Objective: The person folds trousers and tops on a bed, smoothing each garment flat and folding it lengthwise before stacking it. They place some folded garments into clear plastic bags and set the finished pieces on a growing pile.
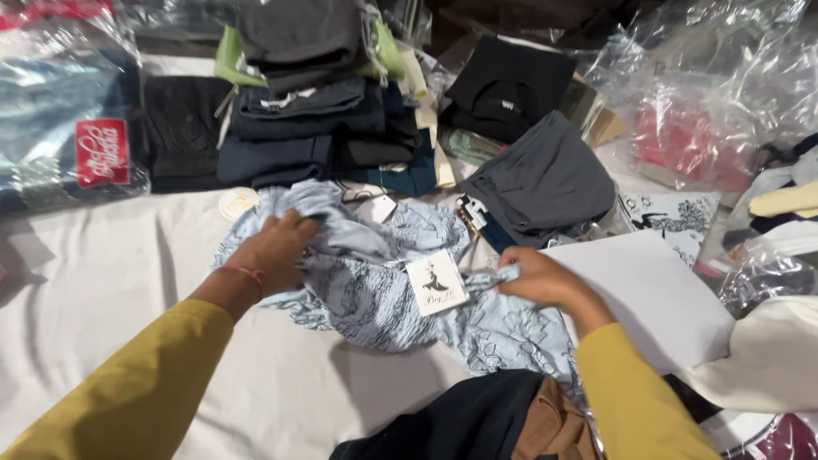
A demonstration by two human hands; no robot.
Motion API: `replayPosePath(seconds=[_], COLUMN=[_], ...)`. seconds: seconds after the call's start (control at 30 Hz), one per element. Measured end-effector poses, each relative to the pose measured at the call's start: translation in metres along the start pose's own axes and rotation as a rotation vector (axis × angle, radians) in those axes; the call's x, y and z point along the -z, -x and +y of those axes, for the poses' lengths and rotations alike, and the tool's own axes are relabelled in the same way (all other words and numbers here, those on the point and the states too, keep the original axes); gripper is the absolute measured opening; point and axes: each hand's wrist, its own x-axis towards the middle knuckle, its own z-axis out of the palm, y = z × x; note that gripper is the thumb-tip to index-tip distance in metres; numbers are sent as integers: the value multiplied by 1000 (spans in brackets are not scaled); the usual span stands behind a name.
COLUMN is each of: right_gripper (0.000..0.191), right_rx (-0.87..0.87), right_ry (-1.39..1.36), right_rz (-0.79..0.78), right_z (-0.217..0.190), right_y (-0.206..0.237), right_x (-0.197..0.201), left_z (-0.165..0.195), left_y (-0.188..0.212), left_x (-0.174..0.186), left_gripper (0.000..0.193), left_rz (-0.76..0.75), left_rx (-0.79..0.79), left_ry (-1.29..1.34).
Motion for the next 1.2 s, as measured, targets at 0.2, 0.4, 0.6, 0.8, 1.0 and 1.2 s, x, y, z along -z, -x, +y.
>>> replayPosePath(seconds=[0.2,0.4,0.6,0.8,1.0,1.2], right_gripper=[35,28,27,26,27,24], right_rx=[313,562,731,658,285,522], right_ry=[-540,-491,-557,-402,-589,-828], right_rz=[207,510,809,1012,551,612], right_z=[-23,-104,-177,-169,-111,-124], right_y=[50,131,194,209,168,174], right_x=[94,205,292,361,374,415], left_z=[-12,3,2,38,118,184], left_y=[34,77,103,136,134,120], left_x=[116,284,405,486,451,401], left_gripper=[39,49,75,29,32,34], left_rz=[98,496,763,900,478,146], left_rx=[244,45,9,205,-56,11], left_ry=[-346,-293,240,-111,933,1235])
